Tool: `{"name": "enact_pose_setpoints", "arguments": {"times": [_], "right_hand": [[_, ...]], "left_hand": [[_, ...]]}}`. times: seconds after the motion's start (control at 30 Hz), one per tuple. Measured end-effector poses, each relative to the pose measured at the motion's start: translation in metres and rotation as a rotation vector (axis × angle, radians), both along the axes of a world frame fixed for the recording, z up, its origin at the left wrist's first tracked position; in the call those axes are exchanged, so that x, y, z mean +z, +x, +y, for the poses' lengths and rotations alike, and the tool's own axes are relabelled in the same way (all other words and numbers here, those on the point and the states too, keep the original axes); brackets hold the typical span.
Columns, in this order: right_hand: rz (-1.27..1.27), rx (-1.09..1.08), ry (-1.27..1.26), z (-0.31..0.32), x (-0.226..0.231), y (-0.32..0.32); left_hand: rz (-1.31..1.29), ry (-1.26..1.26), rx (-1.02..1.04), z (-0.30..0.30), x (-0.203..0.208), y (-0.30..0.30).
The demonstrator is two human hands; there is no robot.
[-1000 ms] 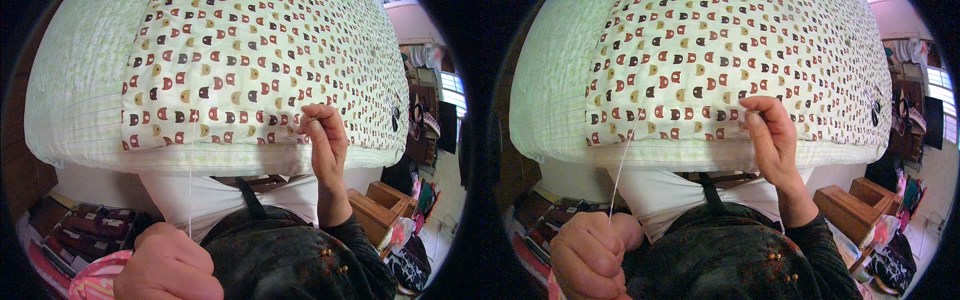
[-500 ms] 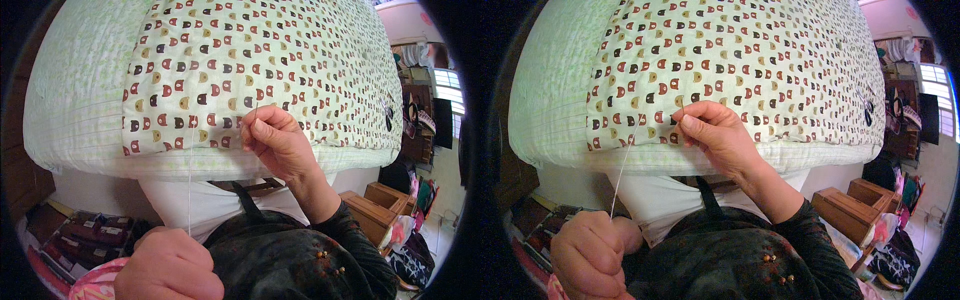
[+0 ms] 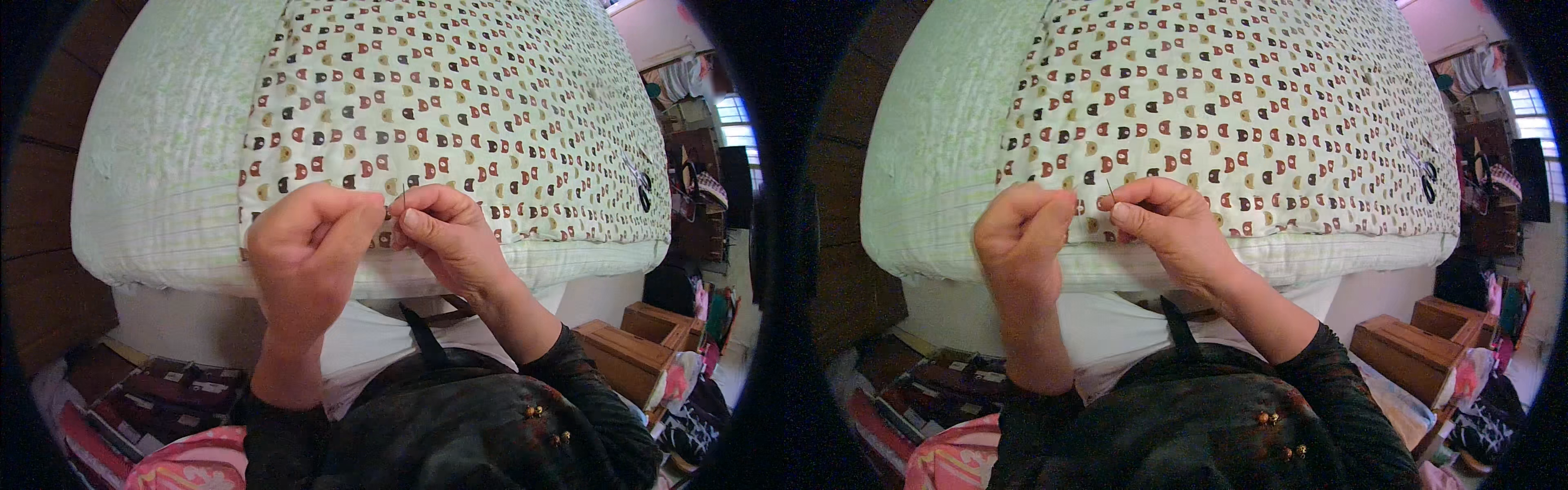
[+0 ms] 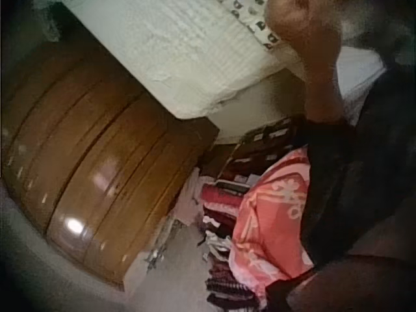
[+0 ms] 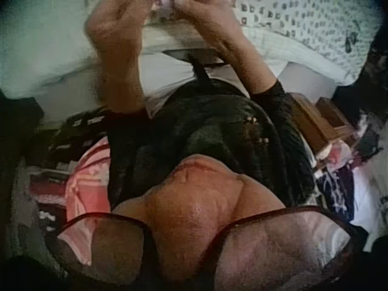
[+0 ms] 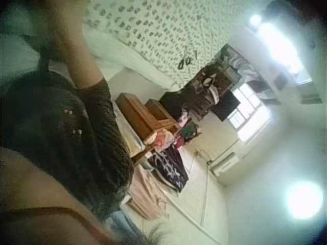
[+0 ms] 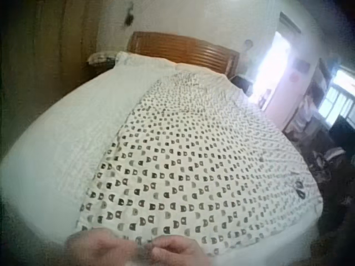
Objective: The person threads a needle with white thread, then sews a patterned fabric cover on a bed. They walk to a table to retrieve a needle and thread, return to the bed, and continue stitching the cover.
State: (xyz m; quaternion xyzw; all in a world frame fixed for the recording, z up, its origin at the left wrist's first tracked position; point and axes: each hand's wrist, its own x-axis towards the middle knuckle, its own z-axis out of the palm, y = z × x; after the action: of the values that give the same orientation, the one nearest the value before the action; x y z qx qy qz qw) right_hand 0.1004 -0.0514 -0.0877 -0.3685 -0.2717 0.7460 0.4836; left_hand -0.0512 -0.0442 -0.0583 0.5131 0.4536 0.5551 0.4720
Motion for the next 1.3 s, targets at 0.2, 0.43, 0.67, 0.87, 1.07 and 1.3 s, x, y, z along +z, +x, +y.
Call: {"name": "enact_pose_setpoints", "arguments": {"times": [0.2,0.43,0.67,0.87,1.07,1.3], "right_hand": [[-0.025,-0.015,0.027,-0.004,0.013,-0.004],[-0.028,0.015,0.056,-0.005,0.009,-0.002],[-0.199,-0.038,0.183,-0.005,0.007,0.002],[-0.113,-0.084,0.214,0.0,0.019,0.005],[-0.084,-0.146,0.283,0.0,0.016,0.003],[-0.034,-0.031,0.117,-0.009,0.011,0.008]], "left_hand": [[-0.232,-0.184,-0.026,0.005,-0.004,0.013],[-0.301,-0.223,-0.051,0.002,-0.008,0.021],[-0.189,-0.162,-0.068,-0.005,-0.007,0.024],[-0.1,-0.177,-0.096,-0.011,-0.003,0.025],[-0.03,-0.12,-0.042,-0.019,-0.001,0.029],[-0.096,-0.091,0.031,-0.02,-0.001,0.023]]}}
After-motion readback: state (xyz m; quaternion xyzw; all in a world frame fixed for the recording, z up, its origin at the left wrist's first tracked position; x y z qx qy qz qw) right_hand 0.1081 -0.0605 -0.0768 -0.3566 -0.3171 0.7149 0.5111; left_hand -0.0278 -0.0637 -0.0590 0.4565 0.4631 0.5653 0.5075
